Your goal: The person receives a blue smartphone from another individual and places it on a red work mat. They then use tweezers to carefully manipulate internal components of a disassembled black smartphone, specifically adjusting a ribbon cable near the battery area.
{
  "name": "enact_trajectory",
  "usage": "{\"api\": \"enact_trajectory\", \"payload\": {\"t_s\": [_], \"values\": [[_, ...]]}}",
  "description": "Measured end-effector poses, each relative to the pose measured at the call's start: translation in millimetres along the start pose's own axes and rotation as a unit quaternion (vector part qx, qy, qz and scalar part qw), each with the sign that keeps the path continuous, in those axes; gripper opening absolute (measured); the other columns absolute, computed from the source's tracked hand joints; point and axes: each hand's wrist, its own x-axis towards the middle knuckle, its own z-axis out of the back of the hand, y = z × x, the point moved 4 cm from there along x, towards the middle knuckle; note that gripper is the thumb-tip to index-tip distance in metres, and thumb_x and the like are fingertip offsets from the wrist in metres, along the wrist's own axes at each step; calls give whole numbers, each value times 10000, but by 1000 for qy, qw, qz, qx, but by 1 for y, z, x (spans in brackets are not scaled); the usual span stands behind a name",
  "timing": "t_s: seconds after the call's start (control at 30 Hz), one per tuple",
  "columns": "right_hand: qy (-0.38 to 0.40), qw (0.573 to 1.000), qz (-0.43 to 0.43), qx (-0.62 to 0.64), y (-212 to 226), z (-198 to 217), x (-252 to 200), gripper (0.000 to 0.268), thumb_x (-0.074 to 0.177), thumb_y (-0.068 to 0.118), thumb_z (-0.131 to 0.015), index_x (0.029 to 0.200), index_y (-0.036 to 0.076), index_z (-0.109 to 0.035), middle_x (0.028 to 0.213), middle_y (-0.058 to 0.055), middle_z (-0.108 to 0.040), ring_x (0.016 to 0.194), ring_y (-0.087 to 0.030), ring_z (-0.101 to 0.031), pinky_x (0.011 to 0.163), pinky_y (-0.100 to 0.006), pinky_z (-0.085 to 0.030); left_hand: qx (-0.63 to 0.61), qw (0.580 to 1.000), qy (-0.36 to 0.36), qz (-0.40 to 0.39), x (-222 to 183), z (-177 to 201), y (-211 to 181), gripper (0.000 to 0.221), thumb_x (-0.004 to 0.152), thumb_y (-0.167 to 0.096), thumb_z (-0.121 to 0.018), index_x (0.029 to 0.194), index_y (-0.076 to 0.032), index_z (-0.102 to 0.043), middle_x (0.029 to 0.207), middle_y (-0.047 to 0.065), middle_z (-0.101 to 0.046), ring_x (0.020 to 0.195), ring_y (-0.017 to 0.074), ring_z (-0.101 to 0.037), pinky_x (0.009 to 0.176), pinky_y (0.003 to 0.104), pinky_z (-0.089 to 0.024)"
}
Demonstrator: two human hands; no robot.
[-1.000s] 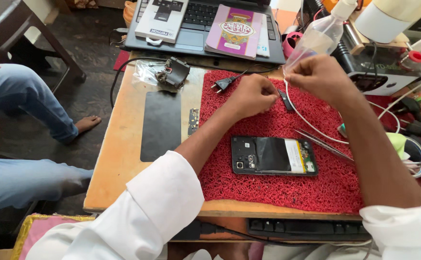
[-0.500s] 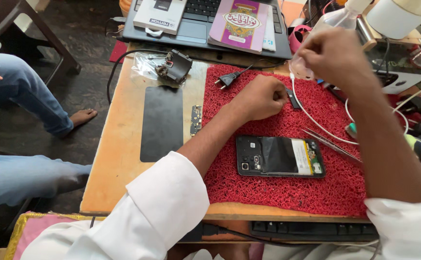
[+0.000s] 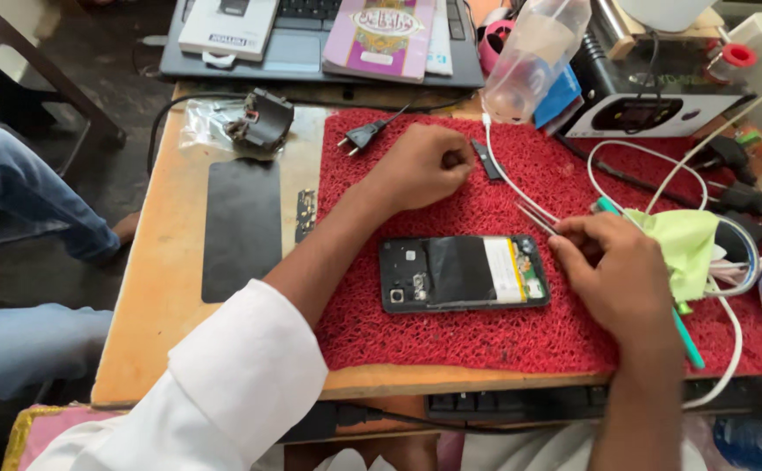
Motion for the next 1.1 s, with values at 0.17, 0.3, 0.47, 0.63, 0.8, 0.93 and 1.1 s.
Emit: {"api": "enact_trajectory", "payload": {"t_s": [0.17,0.3,0.47,0.63,0.8,0.93,1.1], "values": [[-47,998,35,-3,-2,-4,-9,208,893,168,-780,1065,52,-778,976,-131,-712,925,-294,-668,861,-415,-529,144,988,54,7,-12,1,-29,288,875,-248,-768,1129,-118,-725,1114,119,-643,1014,267,-685,877,400,-547],[-86,990,102,-53,3,-1,-10,193,882,163,-780,1045,60,-777,1104,-133,-709,1113,-334,-623,986,-450,-490,200,976,80,-16,-11,-4,-37,374,921,-295,-718,1264,-155,-665,1292,100,-584,1180,287,-634,989,417,-507],[-90,991,82,-51,3,0,-11,152,891,121,-755,1021,43,-743,1174,-112,-736,1126,-339,-644,994,-461,-499,235,968,53,-73,-14,-8,-36,527,919,-270,-693,1400,-107,-553,1461,151,-509,1246,350,-577,1006,437,-479],[-113,993,-1,43,-1,2,-13,162,968,93,-716,1108,10,-716,1106,-146,-723,929,-282,-703,819,-403,-564,253,961,94,-64,-13,-11,-36,485,965,-258,-669,1405,-90,-552,1415,92,-588,1227,322,-594,1033,446,-477],[-123,990,-36,53,1,4,-13,188,980,116,-733,1142,20,-731,1004,-157,-734,815,-245,-717,738,-379,-566,198,972,88,-89,-14,-3,-49,295,919,-244,-708,1185,-117,-698,1292,81,-638,1193,289,-626,969,414,-519],[-117,989,-46,76,4,4,-16,197,970,123,-740,1151,45,-750,964,-119,-759,762,-229,-718,693,-370,-555,157,976,105,-112,-15,-1,-61,220,883,-282,-753,1044,-133,-747,1184,55,-655,1119,265,-654,922,407,-542],[-102,993,48,41,13,7,-13,188,923,90,-759,1105,45,-759,1018,-113,-745,827,-229,-725,727,-348,-564,139,978,126,-93,-15,1,-65,188,867,-263,-756,1022,-157,-763,1145,38,-663,1017,238,-692,846,388,-566]]}}
